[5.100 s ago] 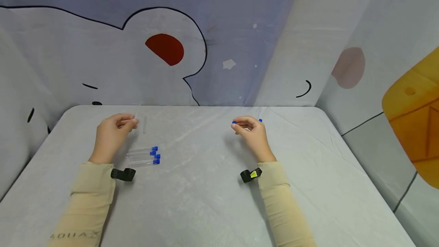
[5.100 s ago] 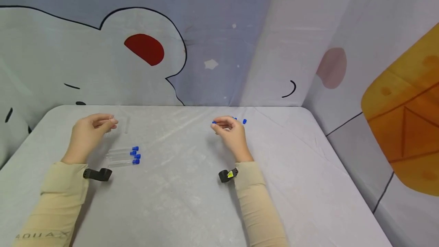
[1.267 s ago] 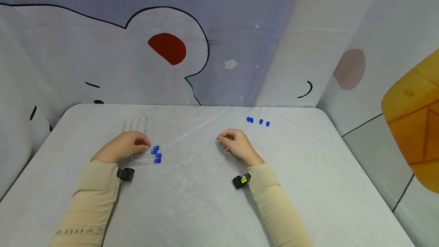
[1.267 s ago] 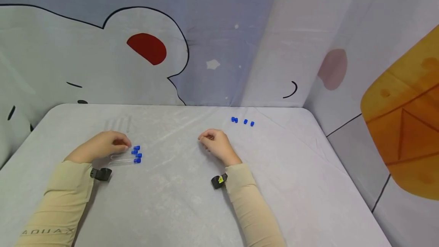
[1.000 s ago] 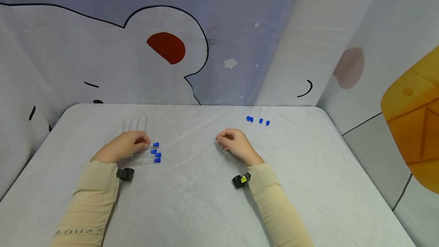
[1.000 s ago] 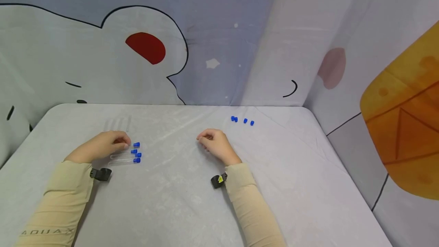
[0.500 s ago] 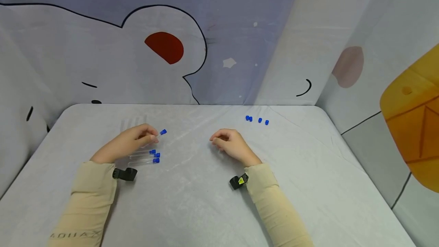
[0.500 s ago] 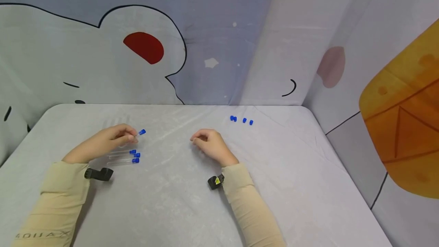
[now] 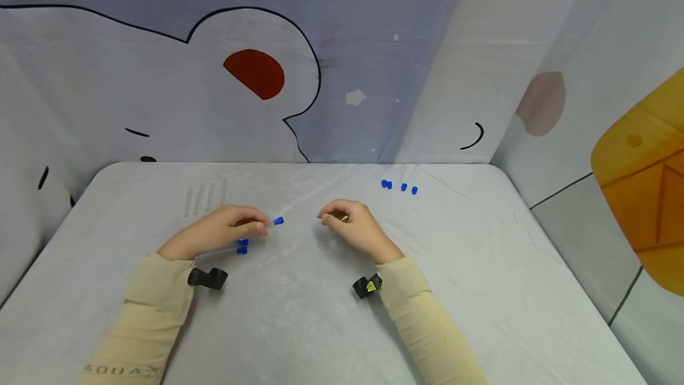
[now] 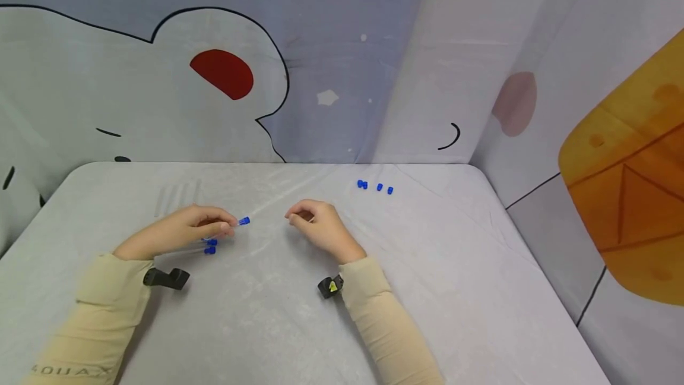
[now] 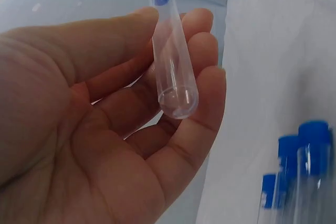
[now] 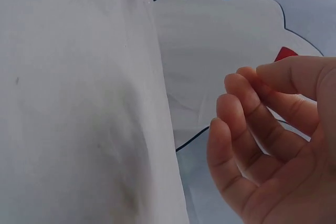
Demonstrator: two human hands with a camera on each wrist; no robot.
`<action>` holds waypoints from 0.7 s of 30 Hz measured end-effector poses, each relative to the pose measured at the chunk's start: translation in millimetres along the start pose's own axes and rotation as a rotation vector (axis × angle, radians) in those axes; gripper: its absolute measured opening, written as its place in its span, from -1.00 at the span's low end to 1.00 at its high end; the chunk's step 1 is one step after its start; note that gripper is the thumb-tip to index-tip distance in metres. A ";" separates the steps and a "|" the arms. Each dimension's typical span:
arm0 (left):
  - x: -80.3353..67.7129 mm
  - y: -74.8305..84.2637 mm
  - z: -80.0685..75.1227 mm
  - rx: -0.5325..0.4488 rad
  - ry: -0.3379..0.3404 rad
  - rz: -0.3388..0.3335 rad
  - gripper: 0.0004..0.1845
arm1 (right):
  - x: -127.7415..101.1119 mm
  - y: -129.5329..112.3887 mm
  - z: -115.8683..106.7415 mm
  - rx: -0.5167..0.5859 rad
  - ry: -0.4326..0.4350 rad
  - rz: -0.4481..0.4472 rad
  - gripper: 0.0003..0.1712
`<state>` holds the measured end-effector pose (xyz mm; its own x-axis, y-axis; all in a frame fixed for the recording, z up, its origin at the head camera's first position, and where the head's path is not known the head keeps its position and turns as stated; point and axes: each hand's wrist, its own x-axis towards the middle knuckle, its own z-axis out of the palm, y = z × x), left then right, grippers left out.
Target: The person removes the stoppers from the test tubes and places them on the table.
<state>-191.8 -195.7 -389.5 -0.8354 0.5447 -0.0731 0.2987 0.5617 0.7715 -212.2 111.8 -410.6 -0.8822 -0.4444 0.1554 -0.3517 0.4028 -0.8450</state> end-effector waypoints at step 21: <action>5.8 21.8 19.1 -0.030 -0.062 0.061 -0.69 | -2.5 -10.9 14.4 -0.077 -0.181 -0.191 -0.84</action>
<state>-181.3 -168.4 -385.1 -0.7854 0.6157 -0.0636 0.3337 0.5078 0.7942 -201.6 97.0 -409.2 -0.7299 -0.6510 0.2083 -0.5351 0.3545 -0.7668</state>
